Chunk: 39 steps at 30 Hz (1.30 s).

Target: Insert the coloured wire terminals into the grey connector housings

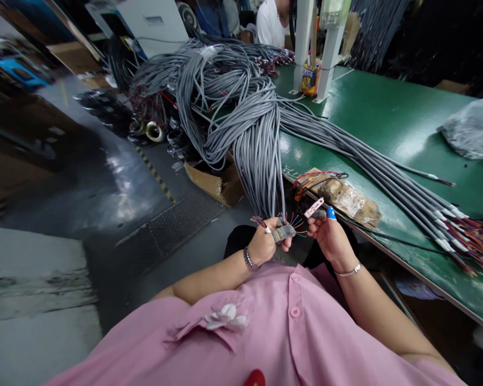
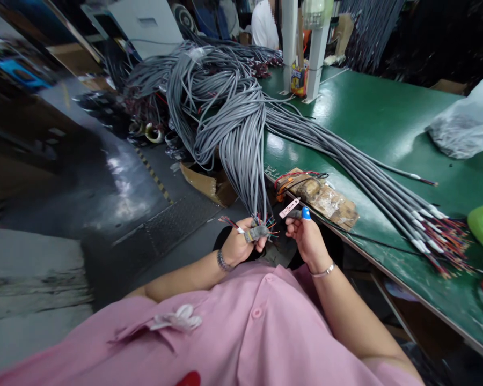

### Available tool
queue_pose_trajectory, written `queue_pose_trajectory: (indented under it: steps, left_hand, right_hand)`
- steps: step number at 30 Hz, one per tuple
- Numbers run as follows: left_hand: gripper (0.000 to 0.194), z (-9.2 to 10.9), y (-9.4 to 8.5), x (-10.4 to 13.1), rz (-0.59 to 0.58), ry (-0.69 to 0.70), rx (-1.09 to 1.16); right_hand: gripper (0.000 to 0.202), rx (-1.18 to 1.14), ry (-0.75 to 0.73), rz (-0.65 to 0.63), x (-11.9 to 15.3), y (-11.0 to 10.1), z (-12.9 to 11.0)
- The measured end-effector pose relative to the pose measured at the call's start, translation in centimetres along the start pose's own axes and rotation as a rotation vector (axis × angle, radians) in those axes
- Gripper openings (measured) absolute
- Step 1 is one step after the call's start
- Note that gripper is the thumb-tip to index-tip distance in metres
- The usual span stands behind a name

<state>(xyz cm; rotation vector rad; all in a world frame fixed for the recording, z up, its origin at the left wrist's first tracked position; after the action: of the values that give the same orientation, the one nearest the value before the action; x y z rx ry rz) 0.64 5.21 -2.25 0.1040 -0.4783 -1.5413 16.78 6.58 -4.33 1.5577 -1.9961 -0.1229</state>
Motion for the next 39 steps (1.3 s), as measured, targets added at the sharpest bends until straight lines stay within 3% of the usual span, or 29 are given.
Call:
queue_pose_trajectory:
  steps: [3,7,17,25,32,39]
  left_hand:
    - [0.035,0.1,0.7,-0.2,-0.058,-0.038,0.030]
    - [0.031,0.0,1.5,-0.6,-0.108,-0.066,0.040]
    - [0.035,-0.6,2.5,-0.9,-0.203,-0.124,-0.036]
    - [0.036,-0.6,2.4,-1.0,-0.203,-0.142,-0.047]
    - [0.039,-0.6,2.7,-1.2,-0.211,-0.145,-0.031]
    - [0.039,-0.8,2.6,-1.4,-0.179,-0.157,-0.058]
  right_hand:
    - [0.053,-0.013,0.059,-0.060,-0.6,1.1,-0.4]
    - [0.042,-0.042,0.001,-0.105,-0.8,2.2,-1.3]
    - [0.040,-0.051,-0.096,-0.059,-0.3,2.4,-1.4]
    - [0.041,0.051,-0.378,0.179,-0.4,1.1,-1.7]
    - [0.048,-0.068,-0.076,-0.020,-0.7,2.9,-1.0]
    - [0.044,-0.159,-0.054,0.022,-0.7,3.1,-1.3]
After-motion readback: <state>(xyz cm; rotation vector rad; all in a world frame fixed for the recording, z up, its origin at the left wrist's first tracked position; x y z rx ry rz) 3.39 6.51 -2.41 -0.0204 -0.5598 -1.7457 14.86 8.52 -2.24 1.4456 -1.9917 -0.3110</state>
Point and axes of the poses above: each hand's wrist, its own x-axis away from the middle knuckle, its own y-axis out of the palm, z = x × y, the point moved 6 cm from there along -x, towards the middle knuckle, and after that the axes turned 13 degrees about z, right-handed, at the moved point
